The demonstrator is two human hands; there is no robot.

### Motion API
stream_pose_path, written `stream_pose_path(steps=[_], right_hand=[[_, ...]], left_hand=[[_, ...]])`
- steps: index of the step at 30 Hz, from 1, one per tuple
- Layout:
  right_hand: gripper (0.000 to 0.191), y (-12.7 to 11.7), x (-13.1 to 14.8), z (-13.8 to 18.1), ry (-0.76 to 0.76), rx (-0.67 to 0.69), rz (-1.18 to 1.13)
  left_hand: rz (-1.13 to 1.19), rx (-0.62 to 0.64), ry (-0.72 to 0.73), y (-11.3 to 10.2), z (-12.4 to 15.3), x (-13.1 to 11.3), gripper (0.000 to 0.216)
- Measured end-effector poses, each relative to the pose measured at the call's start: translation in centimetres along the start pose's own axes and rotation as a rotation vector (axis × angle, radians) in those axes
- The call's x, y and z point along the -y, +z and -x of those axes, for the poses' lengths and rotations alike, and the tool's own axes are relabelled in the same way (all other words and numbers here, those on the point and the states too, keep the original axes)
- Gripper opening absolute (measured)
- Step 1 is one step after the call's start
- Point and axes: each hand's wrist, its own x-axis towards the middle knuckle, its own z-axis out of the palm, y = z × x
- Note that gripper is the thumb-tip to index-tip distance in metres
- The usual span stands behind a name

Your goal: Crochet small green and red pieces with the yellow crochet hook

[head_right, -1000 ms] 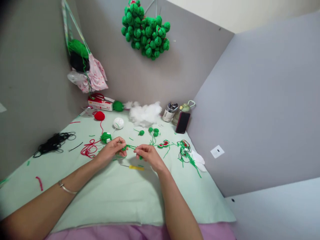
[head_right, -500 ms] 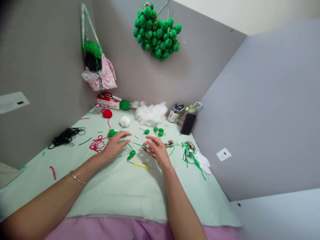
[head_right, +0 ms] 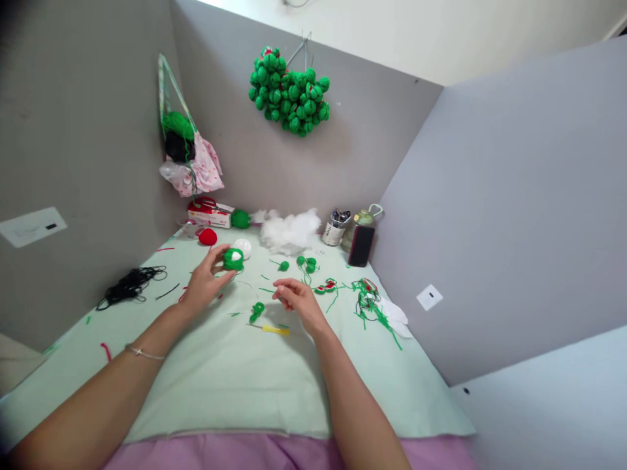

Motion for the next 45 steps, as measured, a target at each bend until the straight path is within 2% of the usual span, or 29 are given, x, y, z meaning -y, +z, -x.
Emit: stream_pose_path(steps=[4, 6, 12, 19, 25, 30, 35, 38, 42, 45], right_hand=[[0.046, 0.5, 0.3, 0.3, -0.060, -0.015, -0.009], [0.050, 0.8, 0.3, 0.4, -0.089, -0.010, -0.001], [0.033, 1.0, 0.2, 0.4, -0.145, 0.002, 0.031], [0.022, 1.0, -0.3, 0.1, -0.115, -0.023, 0.007], [0.027, 1.2, -1.1, -0.3, -0.043, -0.066, -0.083], [0.035, 1.5, -0.9, -0.1, -0.045, -0.082, -0.125], [0.035, 2.0, -0.2, 0.1, -0.051, -0.076, -0.192], [0.032, 2.0, -0.2, -0.1, -0.022, -0.091, -0.293], [0.030, 1.2, -0.3, -0.6, 0.036, -0.099, -0.454], [0.031, 0.4, -0.2, -0.8, 0.066, -0.104, -0.539]], left_hand=[[0.164, 0.262, 0.064, 3.7, 3.1, -1.6, 0.049], [0.211, 0.305, 0.075, 4.6, 4.1, -2.0, 0.048], [0.259, 0.294, 0.083, 4.4, 4.3, -2.1, 0.043], [0.275, 0.313, 0.068, 4.5, 4.5, -2.3, 0.039], [0.263, 0.298, 0.062, 4.5, 4.4, -2.3, 0.037], [0.264, 0.265, 0.057, 4.6, 4.3, -1.7, 0.033], [0.262, 0.200, 0.051, 4.5, 4.3, -1.5, 0.009], [0.258, 0.191, 0.042, 4.3, 4.4, -2.2, 0.006], [0.288, 0.166, -0.031, 4.0, 4.1, -2.8, 0.009], [0.359, 0.123, -0.155, 3.9, 3.5, -2.7, 0.016]])
